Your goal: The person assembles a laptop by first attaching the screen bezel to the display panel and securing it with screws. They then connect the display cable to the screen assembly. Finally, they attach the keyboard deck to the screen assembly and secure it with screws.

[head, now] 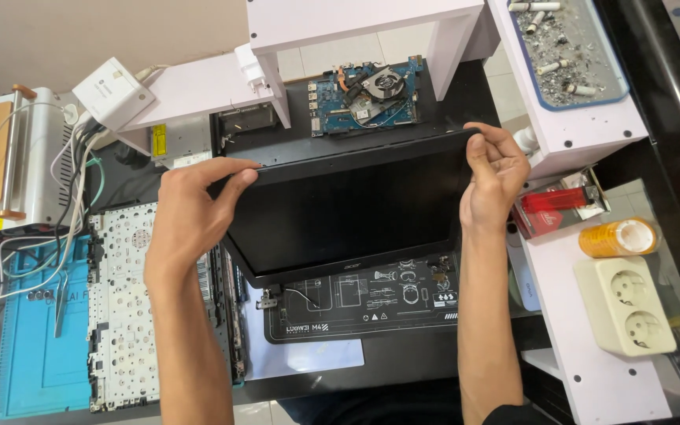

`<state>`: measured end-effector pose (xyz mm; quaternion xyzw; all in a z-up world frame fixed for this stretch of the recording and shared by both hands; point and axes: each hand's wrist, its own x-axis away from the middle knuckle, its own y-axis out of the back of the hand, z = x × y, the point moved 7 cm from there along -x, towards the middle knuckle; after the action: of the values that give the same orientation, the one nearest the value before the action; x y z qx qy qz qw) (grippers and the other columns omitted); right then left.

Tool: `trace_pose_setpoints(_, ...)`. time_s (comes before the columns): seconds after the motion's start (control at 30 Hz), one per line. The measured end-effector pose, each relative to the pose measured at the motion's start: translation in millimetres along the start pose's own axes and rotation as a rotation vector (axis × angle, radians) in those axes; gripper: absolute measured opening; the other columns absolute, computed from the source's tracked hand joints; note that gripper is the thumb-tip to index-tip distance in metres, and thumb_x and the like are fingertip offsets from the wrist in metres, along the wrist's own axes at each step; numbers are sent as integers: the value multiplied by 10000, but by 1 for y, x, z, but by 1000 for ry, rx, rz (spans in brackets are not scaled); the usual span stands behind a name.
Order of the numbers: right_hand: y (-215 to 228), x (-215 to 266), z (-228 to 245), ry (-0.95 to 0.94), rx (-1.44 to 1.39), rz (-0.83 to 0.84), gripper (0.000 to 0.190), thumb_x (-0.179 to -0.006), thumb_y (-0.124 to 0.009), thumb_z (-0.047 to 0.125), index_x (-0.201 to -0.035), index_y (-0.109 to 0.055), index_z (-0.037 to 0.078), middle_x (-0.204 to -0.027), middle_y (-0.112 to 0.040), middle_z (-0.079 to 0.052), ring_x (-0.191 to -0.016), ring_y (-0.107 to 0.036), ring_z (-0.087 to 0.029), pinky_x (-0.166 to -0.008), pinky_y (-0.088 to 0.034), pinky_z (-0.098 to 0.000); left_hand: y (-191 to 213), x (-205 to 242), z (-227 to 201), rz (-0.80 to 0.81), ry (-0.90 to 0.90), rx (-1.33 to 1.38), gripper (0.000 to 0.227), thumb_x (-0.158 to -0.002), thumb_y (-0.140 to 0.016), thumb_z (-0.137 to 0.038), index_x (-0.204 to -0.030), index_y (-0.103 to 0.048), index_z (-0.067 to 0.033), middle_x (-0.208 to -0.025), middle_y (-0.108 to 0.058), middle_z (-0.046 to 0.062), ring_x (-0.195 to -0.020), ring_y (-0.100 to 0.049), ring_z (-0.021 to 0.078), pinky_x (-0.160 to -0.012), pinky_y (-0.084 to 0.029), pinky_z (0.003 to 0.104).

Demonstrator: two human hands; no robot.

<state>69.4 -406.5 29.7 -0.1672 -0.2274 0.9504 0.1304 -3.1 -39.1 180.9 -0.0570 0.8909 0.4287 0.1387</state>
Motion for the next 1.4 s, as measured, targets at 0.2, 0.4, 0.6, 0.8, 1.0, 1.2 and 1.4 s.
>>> trace_pose_setpoints(0.2,-3,4,8,32,1,2,187,-989,-773,74,-1122,-697,-34,-1025,-744,-49,-842,-611,-39,-777,-446,-155,-1,-5,-4,89,71,-78,155,-943,-733,-194,-1023,-782,-71,-845,-736,168,-678,-677,334,-658,-516,386)
trace_pose_setpoints(0.4,1,4,3,36,-2,16,165,-1013,-766,55,-1136,-708,-40,-1004,-733,-53,-819,-589,-32,-762,-426,-154,-5,-8,-12,95,-26,-110,155,-931,-737,-224,-1015,-795,-107,-804,-718,169,-686,-676,344,-641,-517,397)
trace_pose_setpoints(0.6,-1,4,6,49,27,3,149,-1010,-756,59,-1116,-702,-31,-1048,-751,-78,-840,-618,-40,-776,-455,-160,-12,-12,-14,101,-16,-98,145,-932,-734,-225,-1010,-793,-118,-814,-728,152,-704,-685,356,-656,-526,402)
trace_pose_setpoints(0.8,3,6,4,49,12,4,161,-1008,-763,55,-1129,-704,-32,-1051,-748,-82,-840,-616,-42,-784,-454,-158,-15,-13,-22,127,-20,-125,154,-932,-725,-246,-982,-791,-115,-765,-710,157,-701,-687,358,-647,-520,414)
trace_pose_setpoints(1.0,-1,7,8,42,-10,9,165,-1002,-757,54,-1130,-698,-32,-1058,-750,-84,-888,-654,-56,-826,-485,-162,-46,-24,-51,143,-195,-59,158,-952,-703,-245,-994,-777,-112,-778,-707,147,-685,-666,369,-622,-503,443)
trace_pose_setpoints(1.2,3,6,5,40,-3,4,171,-1010,-757,56,-1138,-698,-41,-1044,-746,-82,-883,-651,-56,-822,-477,-156,-50,-29,-51,175,-130,-82,172,-947,-693,-269,-956,-770,-115,-714,-687,146,-663,-652,375,-599,-491,461)
trace_pose_setpoints(1.4,-3,6,11,31,-11,18,176,-1000,-746,65,-1131,-692,-40,-1026,-759,-99,-915,-698,-88,-846,-505,-166,-75,-36,-71,191,-280,-98,181,-994,-650,-260,-950,-739,-109,-706,-681,137,-697,-655,391,-592,-462,504)
